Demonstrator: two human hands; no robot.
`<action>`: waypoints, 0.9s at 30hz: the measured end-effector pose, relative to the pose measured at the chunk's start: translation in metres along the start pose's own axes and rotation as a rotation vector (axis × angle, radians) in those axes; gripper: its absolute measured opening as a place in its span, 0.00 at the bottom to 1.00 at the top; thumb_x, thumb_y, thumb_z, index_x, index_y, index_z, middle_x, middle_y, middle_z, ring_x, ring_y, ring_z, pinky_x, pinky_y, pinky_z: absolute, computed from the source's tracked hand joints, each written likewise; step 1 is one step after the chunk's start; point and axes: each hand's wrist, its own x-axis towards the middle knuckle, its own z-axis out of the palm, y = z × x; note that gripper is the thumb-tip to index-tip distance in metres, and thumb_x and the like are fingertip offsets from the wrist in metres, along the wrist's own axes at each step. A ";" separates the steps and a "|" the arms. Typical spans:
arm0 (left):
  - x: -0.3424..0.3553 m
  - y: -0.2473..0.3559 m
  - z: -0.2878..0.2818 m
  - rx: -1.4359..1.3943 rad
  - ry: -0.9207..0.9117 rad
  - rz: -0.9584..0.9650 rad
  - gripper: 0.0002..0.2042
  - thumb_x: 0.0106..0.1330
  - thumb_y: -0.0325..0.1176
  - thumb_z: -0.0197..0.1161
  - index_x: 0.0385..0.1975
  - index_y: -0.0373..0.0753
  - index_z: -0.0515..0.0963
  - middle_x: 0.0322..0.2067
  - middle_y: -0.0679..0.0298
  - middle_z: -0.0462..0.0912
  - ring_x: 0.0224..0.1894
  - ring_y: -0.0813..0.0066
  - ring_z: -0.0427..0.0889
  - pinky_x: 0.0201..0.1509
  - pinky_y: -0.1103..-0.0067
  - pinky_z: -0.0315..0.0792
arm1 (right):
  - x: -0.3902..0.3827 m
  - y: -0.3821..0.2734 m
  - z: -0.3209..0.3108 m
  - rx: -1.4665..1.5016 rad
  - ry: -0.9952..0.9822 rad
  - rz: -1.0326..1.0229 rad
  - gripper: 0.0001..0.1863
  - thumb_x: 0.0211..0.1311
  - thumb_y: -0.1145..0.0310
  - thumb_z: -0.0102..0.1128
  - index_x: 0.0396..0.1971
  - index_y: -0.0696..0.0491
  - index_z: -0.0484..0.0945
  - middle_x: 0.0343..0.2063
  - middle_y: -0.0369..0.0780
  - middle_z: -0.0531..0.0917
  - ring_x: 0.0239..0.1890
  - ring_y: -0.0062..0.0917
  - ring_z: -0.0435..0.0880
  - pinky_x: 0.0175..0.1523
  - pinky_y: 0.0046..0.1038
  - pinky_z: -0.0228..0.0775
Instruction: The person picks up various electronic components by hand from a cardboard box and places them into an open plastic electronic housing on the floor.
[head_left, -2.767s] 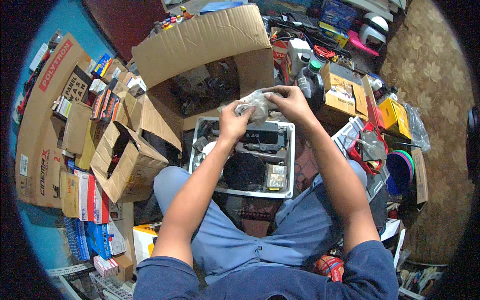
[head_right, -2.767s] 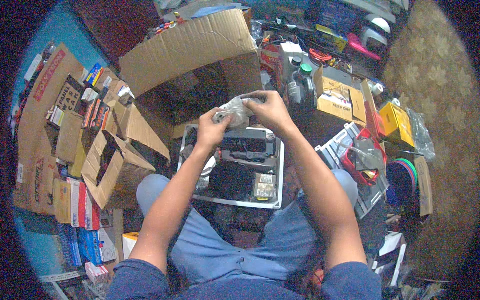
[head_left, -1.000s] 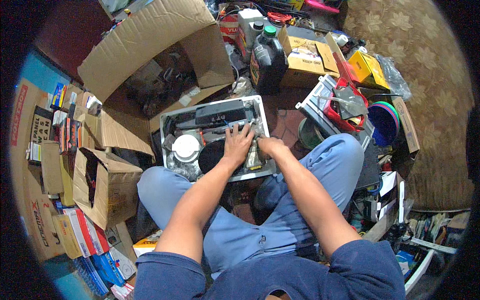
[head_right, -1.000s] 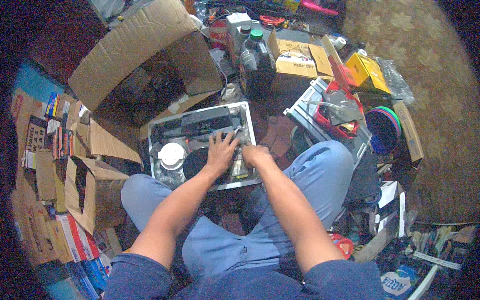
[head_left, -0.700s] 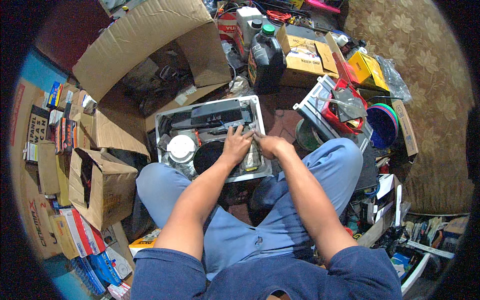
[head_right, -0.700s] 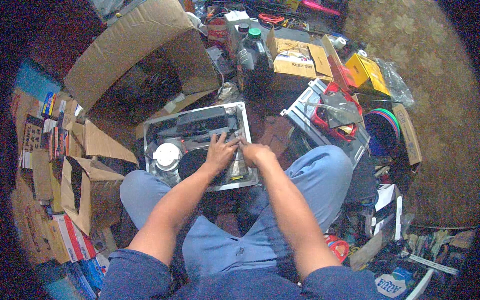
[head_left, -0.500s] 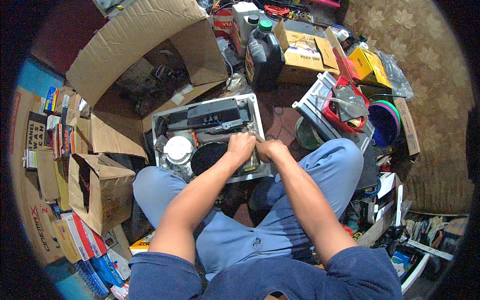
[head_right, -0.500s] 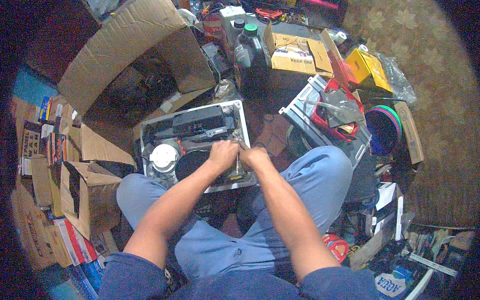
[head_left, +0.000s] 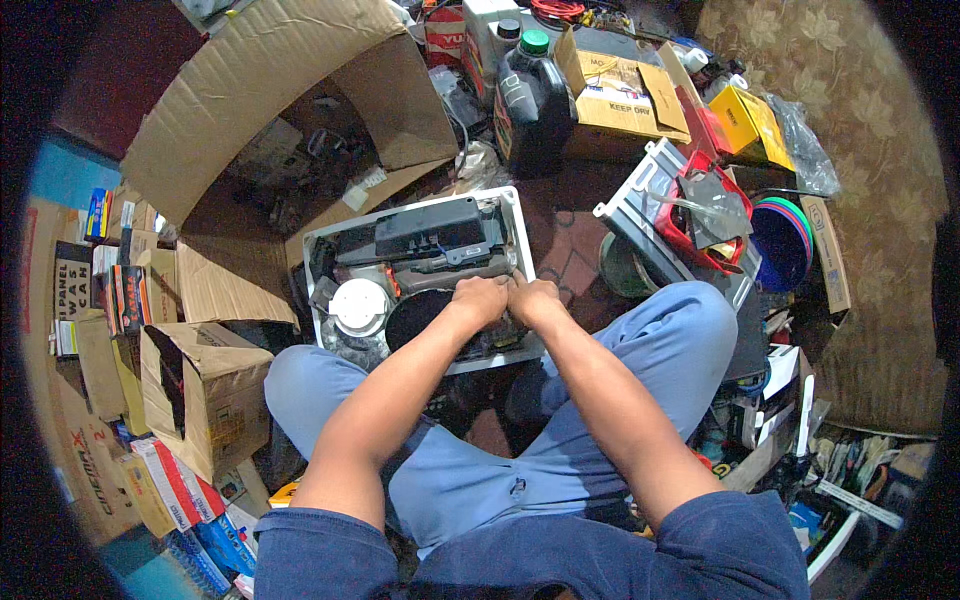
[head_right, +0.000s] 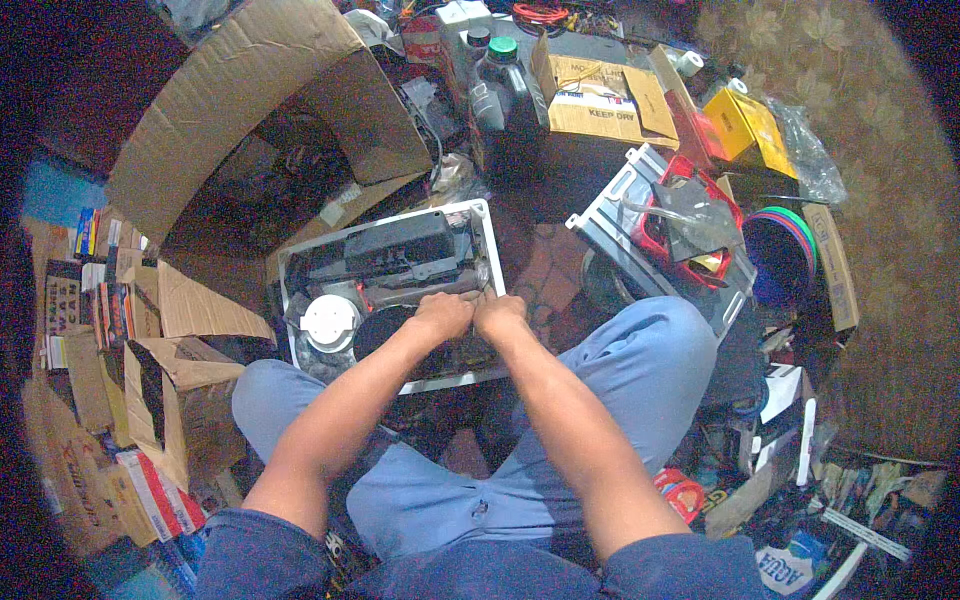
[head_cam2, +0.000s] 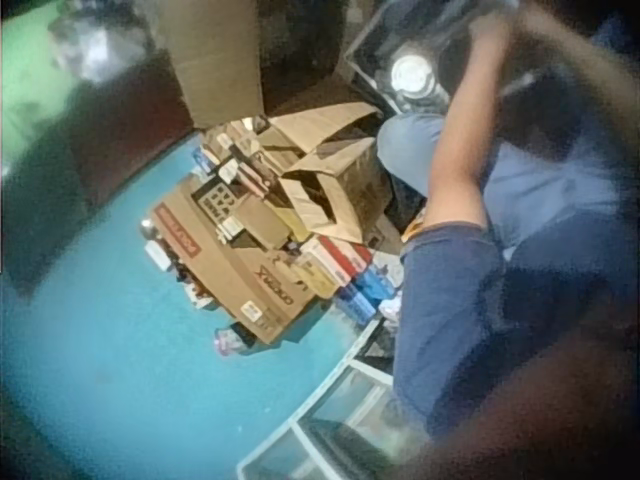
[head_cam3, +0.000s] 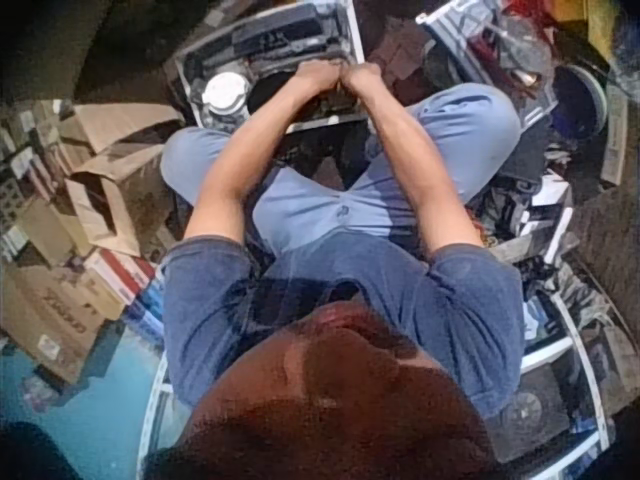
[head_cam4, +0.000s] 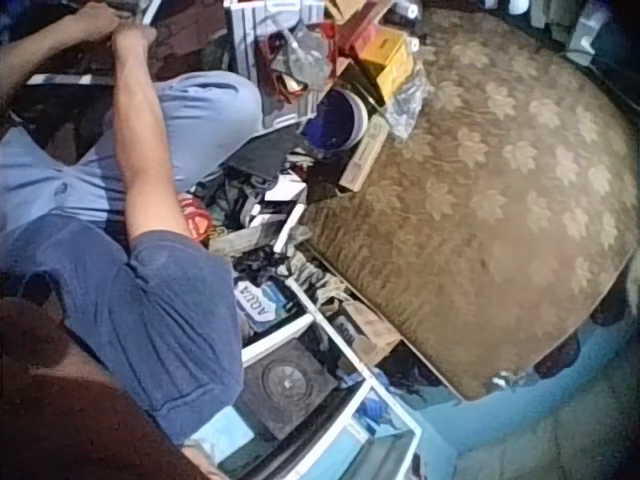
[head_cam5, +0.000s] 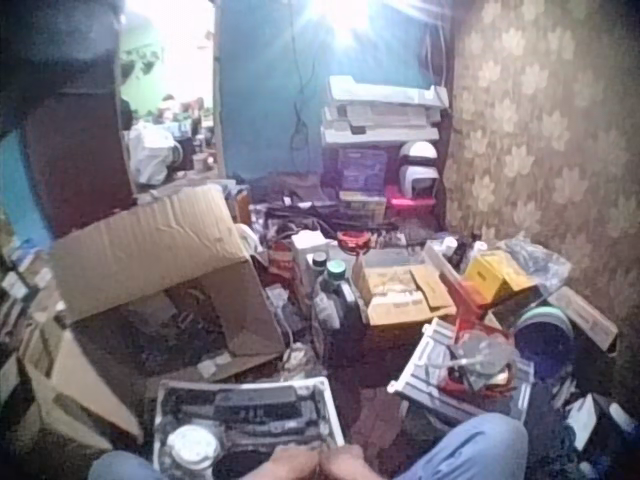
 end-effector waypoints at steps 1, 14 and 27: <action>0.003 0.001 -0.002 -0.001 -0.008 -0.007 0.21 0.70 0.32 0.51 0.63 0.45 0.73 0.54 0.58 0.84 0.47 0.49 0.87 0.49 0.56 0.82 | 0.000 0.001 0.000 0.008 0.004 0.015 0.30 0.76 0.52 0.30 0.73 0.45 0.59 0.55 0.50 0.82 0.53 0.45 0.85 0.59 0.46 0.74; -0.047 -0.019 -0.028 -0.331 0.264 0.070 0.27 0.56 0.34 0.64 0.61 0.51 0.75 0.49 0.49 0.85 0.52 0.46 0.83 0.57 0.55 0.76 | -0.027 -0.001 -0.056 0.056 -0.006 -0.046 0.27 0.61 0.70 0.53 0.63 0.42 0.75 0.54 0.49 0.83 0.56 0.45 0.83 0.60 0.45 0.75; -0.246 -0.109 -0.164 -0.333 0.959 -0.096 0.21 0.63 0.30 0.62 0.58 0.41 0.79 0.58 0.50 0.81 0.56 0.53 0.83 0.62 0.64 0.75 | -0.111 -0.113 -0.254 0.009 0.357 -0.847 0.44 0.59 0.77 0.60 0.76 0.47 0.54 0.63 0.56 0.74 0.65 0.47 0.74 0.69 0.42 0.66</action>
